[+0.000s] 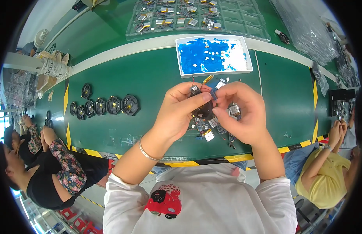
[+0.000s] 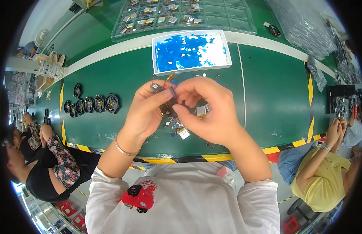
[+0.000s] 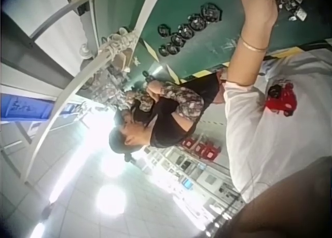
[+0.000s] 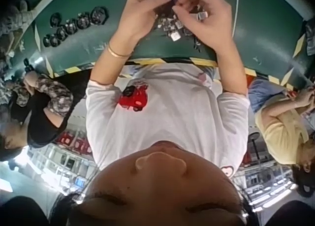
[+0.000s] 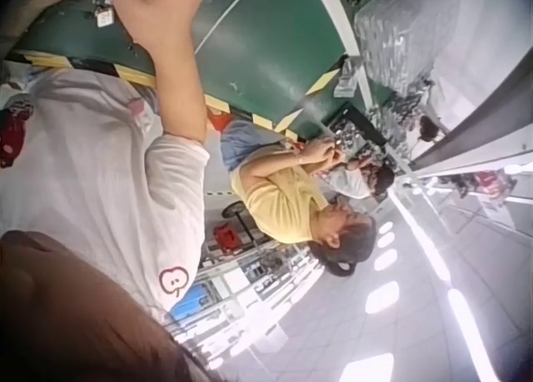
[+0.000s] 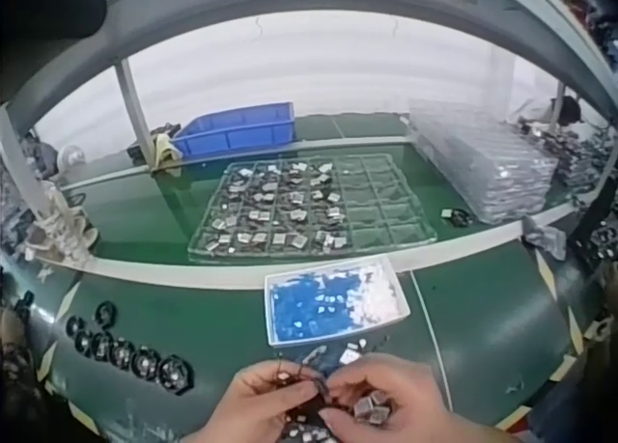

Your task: The person assembles internal components into smartwatch housings by hand, inserting lithium batteries, circuit boards, wiring, and connectors into each case.

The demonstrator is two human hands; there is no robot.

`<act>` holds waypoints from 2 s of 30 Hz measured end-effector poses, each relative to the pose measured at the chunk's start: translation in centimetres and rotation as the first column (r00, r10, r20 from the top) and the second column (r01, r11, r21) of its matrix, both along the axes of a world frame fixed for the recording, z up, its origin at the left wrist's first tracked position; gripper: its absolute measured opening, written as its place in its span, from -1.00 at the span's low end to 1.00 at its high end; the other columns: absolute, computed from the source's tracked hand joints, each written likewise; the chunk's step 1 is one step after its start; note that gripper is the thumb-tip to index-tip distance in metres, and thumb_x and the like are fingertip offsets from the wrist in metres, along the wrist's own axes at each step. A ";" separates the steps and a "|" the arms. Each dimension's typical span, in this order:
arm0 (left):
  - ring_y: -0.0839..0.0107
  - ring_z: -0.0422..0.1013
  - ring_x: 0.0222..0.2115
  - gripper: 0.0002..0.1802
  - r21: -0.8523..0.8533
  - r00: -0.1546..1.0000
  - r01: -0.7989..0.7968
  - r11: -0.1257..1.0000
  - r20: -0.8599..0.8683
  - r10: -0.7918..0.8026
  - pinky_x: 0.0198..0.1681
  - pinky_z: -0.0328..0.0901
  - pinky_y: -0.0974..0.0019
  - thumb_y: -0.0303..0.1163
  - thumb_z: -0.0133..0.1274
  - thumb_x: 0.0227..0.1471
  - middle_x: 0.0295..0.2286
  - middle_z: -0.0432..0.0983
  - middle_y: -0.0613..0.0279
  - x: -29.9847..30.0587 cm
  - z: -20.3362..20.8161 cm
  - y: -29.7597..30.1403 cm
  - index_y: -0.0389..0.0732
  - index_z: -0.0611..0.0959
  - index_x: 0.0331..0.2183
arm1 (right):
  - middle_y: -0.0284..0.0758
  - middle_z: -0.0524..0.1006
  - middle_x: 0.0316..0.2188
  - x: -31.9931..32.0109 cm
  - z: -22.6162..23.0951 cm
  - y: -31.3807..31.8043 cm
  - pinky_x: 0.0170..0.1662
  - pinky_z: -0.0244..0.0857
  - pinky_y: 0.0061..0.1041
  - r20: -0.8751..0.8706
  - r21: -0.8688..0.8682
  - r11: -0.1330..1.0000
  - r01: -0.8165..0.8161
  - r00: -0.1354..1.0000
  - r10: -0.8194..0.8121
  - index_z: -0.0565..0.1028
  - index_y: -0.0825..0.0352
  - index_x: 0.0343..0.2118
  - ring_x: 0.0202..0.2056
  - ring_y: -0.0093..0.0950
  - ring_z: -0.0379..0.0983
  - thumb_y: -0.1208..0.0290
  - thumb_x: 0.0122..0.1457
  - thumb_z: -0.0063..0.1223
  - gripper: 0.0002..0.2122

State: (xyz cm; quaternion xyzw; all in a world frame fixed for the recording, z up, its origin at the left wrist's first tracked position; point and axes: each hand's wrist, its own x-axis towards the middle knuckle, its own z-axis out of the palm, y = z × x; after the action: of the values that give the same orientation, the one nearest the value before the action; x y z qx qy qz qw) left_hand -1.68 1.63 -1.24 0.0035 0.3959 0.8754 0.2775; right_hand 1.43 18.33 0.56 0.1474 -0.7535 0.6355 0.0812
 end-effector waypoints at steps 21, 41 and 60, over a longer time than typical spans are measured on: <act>0.58 0.43 -0.44 -0.87 -0.296 0.916 -0.226 0.928 -0.389 0.099 -0.37 0.33 0.52 -0.65 0.11 -0.10 -0.42 0.54 0.23 0.7 0.2 0.1 -0.33 0.61 -0.38 | -0.30 0.52 -0.51 -0.2 -0.3 -0.6 -0.44 0.38 -0.64 -0.033 0.065 0.981 0.183 0.983 -0.181 0.51 0.42 -0.45 -0.50 -0.54 0.52 0.69 -0.13 0.12 -0.87; 0.51 0.46 -0.43 -0.93 -0.270 0.934 -0.188 0.944 -0.346 0.087 -0.36 0.33 0.49 -0.61 0.09 -0.07 -0.45 0.53 0.18 -1.0 0.2 -1.4 -0.32 0.56 -0.42 | -0.34 0.46 -0.56 -1.0 -2.7 -0.7 -0.44 0.29 -0.56 -0.280 0.544 0.803 0.243 0.955 -0.099 0.48 0.38 -0.48 -0.54 -0.48 0.41 0.67 -0.10 0.07 -0.91; 0.53 0.44 -0.42 -0.86 -0.190 0.997 -0.071 0.979 -0.049 0.063 -0.33 0.32 0.48 -0.57 0.12 -0.10 -0.42 0.55 0.21 -0.6 -0.1 -1.1 -0.32 0.60 -0.37 | -0.30 0.51 -0.54 -1.0 -0.8 -1.3 -0.45 0.33 -0.56 -0.500 0.414 0.865 0.284 0.865 -0.044 0.48 0.36 -0.52 -0.50 -0.41 0.46 0.71 -0.25 0.13 -0.83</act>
State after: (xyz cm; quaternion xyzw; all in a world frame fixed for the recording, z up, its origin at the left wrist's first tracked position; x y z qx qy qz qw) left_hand -2.28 0.53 -1.33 -0.0177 0.4840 0.8418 0.2384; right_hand 0.39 17.03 -0.22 0.2469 -0.8524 0.3662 0.2800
